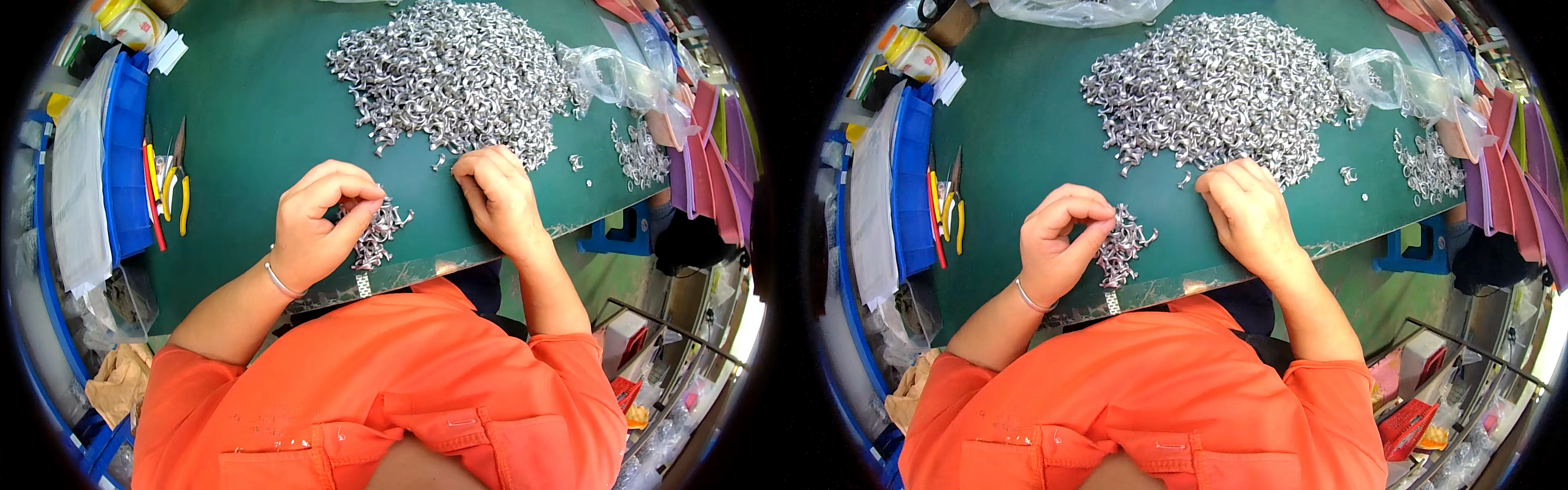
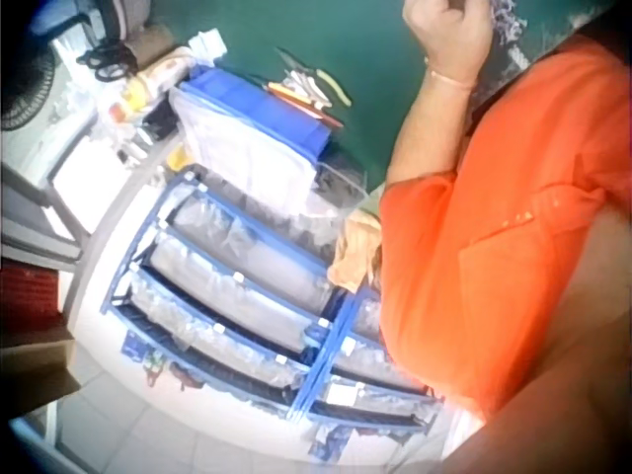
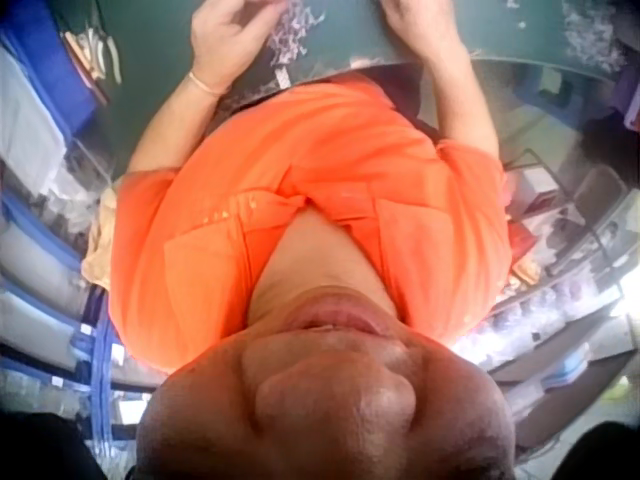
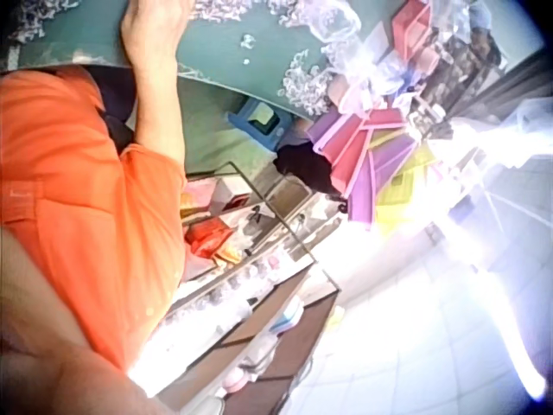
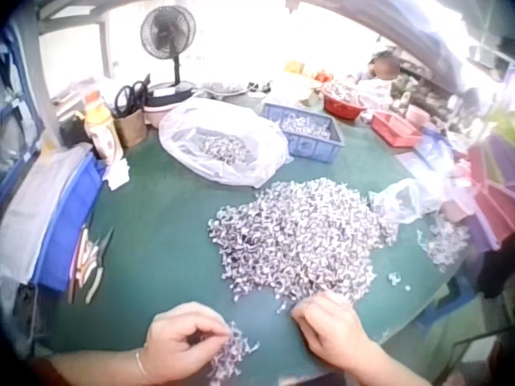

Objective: The person sorts through a large pile of small silver metal parts on a green table by hand, picking up individual pieces and moving them to different areas.

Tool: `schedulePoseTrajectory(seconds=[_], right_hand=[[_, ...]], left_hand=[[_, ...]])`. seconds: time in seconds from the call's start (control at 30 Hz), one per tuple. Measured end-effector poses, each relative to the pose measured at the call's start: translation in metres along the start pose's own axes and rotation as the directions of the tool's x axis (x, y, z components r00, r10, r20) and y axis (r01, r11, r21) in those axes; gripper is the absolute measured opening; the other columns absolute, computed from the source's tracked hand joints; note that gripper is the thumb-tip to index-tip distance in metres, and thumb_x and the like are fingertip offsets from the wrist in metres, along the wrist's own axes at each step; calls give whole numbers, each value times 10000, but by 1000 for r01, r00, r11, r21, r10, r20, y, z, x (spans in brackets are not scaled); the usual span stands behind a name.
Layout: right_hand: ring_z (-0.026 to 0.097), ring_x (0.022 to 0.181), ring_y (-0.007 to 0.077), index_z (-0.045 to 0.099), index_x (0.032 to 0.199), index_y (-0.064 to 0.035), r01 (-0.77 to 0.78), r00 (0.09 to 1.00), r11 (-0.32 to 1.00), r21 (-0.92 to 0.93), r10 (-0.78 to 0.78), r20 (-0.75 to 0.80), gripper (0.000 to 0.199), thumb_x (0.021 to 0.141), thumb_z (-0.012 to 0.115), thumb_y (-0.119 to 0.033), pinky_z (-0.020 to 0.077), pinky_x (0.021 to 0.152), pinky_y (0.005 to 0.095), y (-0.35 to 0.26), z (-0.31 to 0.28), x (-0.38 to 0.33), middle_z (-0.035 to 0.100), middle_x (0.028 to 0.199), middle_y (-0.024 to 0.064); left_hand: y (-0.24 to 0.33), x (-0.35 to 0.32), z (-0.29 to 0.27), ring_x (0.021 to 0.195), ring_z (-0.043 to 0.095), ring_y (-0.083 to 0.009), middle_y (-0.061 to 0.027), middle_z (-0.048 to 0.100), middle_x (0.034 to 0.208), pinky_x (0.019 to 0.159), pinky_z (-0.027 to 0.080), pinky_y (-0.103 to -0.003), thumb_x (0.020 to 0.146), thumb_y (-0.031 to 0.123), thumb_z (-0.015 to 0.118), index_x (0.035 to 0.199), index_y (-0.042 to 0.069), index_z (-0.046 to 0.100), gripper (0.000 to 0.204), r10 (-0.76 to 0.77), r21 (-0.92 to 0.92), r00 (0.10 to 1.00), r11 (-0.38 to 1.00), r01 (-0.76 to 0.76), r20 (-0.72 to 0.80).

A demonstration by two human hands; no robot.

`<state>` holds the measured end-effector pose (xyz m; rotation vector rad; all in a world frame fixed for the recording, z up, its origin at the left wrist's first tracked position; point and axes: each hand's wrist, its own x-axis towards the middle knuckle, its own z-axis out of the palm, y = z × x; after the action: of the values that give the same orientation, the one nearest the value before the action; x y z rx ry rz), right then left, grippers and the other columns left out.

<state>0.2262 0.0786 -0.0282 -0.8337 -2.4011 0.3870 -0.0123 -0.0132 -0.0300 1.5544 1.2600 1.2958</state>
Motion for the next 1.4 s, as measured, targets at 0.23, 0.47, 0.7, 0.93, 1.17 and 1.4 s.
schedulePoseTrajectory(seconds=[0.23,0.47,0.7,0.93,1.17,1.4], right_hand=[[637,767,269,579,904,-49,-40,989,955,292,79,-125,277,701,709,88,499,675,352,-35,19,1,646,859,82],[632,774,218,567,972,-23,95,943,839,535,96,-318,335,718,736,116,525,670,302,-55,46,5,642,856,98],[639,804,170,487,1084,21,54,957,768,638,142,-252,389,776,695,136,530,688,269,-49,53,-6,646,953,139],[649,863,173,438,1111,22,41,962,592,805,193,-191,409,804,682,140,544,737,270,-51,49,-5,648,986,174],[633,888,170,419,1108,0,6,969,539,842,207,-139,422,805,677,142,538,783,285,-50,47,-7,630,1016,178],[632,880,166,417,1099,-4,-64,961,508,859,265,-85,408,812,668,139,534,771,274,-50,47,-4,631,1016,173]], left_hand=[[1,0,9,747,659,-109,-70,664,898,646,548,-220,818,-22,713,916,-5,681,104,-52,-118,998,992,46,-48],[0,-2,6,761,685,-111,-82,677,885,640,562,-218,862,-11,685,935,-23,691,75,-135,-292,990,946,143,46],[-2,-1,8,800,677,-123,-84,673,923,674,570,-226,827,-70,678,873,-19,674,69,-63,-279,998,959,53,-24],[0,1,2,831,662,-153,-109,664,964,702,550,-251,793,-107,688,888,-11,671,136,59,-78,998,995,-56,38],[1,0,3,879,655,-174,-108,664,962,720,527,-258,774,-103,710,897,11,676,172,51,-62,999,997,-50,17],[2,0,0,865,654,-177,-98,664,941,715,531,-263,740,-99,735,866,28,671,189,117,16,993,993,-118,32]])
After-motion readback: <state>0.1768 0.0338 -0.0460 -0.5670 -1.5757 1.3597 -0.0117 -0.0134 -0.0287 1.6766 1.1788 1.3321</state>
